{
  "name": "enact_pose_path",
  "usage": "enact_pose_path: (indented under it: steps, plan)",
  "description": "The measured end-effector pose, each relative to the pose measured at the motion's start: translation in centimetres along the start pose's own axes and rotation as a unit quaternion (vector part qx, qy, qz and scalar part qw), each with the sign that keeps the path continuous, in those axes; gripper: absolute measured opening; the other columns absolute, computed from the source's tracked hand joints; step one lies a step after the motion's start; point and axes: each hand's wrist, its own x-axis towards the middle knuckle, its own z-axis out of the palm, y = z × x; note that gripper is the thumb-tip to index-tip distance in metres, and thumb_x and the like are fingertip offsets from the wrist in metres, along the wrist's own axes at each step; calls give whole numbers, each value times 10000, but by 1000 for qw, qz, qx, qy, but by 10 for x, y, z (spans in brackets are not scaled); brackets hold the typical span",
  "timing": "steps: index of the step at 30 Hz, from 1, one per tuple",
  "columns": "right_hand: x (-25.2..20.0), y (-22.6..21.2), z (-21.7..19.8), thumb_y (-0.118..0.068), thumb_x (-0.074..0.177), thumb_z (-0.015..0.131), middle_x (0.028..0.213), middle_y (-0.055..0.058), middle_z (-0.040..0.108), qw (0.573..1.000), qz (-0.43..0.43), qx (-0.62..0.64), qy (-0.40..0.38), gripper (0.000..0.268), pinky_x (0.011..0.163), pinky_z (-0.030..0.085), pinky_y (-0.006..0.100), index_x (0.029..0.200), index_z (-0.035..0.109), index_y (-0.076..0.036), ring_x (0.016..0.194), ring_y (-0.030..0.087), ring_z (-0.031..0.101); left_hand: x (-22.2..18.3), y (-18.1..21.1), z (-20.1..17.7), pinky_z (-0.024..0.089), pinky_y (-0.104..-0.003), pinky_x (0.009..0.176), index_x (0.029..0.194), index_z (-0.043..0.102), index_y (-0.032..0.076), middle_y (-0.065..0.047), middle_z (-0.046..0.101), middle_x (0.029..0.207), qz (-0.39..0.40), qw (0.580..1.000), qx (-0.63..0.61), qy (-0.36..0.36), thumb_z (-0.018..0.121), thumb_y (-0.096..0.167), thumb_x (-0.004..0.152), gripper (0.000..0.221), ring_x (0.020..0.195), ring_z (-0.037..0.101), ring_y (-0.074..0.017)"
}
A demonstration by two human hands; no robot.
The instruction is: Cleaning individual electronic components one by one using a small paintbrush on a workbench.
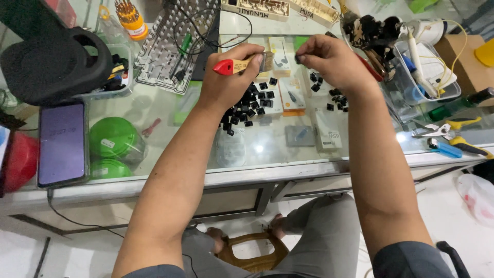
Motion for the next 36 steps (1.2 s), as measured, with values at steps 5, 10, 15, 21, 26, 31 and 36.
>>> enact_pose_path:
  steps: [5, 10, 15, 21, 26, 31, 36]
  plan:
    - [22, 35, 38, -52, 1021, 606, 980, -3, 649, 985, -83, 146, 25, 263, 747, 457, 222, 1275, 667, -84, 898, 89, 596, -1, -8, 4, 601, -291, 789, 1137, 762, 107, -102, 778, 962, -57, 996, -61, 30, 643, 234, 980, 234, 911, 752, -180]
    - [32, 62, 54, -43, 1006, 651, 974, 69, 679, 976, -101, 190, 16, 197, 743, 493, 243, 1197, 697, -36, 904, 143, 648, -4, -2, 11, 569, -300, 638, 1123, 790, 194, -94, 786, 853, -39, 996, -69, 37, 673, 227, 1000, 173, 736, 746, -155]
    - [30, 42, 47, -61, 1040, 618, 1069, 75, 721, 980, -113, 161, -17, 101, 964, 582, 284, 1140, 624, -53, 1024, 156, 701, -1, 3, 3, 578, -257, 756, 1167, 758, 63, -81, 803, 1065, -28, 999, 26, -9, 611, 190, 1014, 248, 889, 763, -143]
    - [31, 42, 51, -9, 1040, 643, 1013, 77, 687, 962, -165, 219, -7, 89, 896, 593, 255, 1109, 598, -42, 931, 137, 679, -3, 11, -1, 591, -278, 771, 1215, 719, 3, -145, 778, 1124, 55, 998, 26, -19, 603, 165, 1073, 245, 933, 763, -197]
    - [29, 40, 51, -68, 1041, 670, 969, 75, 713, 965, -155, 211, 1, 146, 934, 610, 307, 1161, 591, -48, 946, 167, 715, -5, 13, 0, 606, -300, 833, 1232, 710, 16, -141, 768, 1167, 40, 999, 30, 7, 592, 196, 1070, 269, 999, 768, -217]
    - [25, 31, 50, -53, 1058, 636, 1003, 119, 753, 965, -181, 191, 7, 171, 956, 627, 314, 1221, 633, -3, 995, 187, 750, -4, 11, 3, 599, -285, 793, 1209, 716, 26, -127, 783, 1110, 49, 999, 22, 5, 602, 180, 1060, 242, 945, 768, -194]
    - [22, 32, 50, -91, 1063, 650, 809, -41, 656, 979, -135, 152, 17, 195, 750, 483, 213, 1249, 680, -39, 704, 29, 495, -4, 13, 2, 614, -285, 852, 1215, 716, 39, -117, 773, 1163, 23, 999, 30, 14, 604, 190, 1054, 247, 1011, 772, -200]
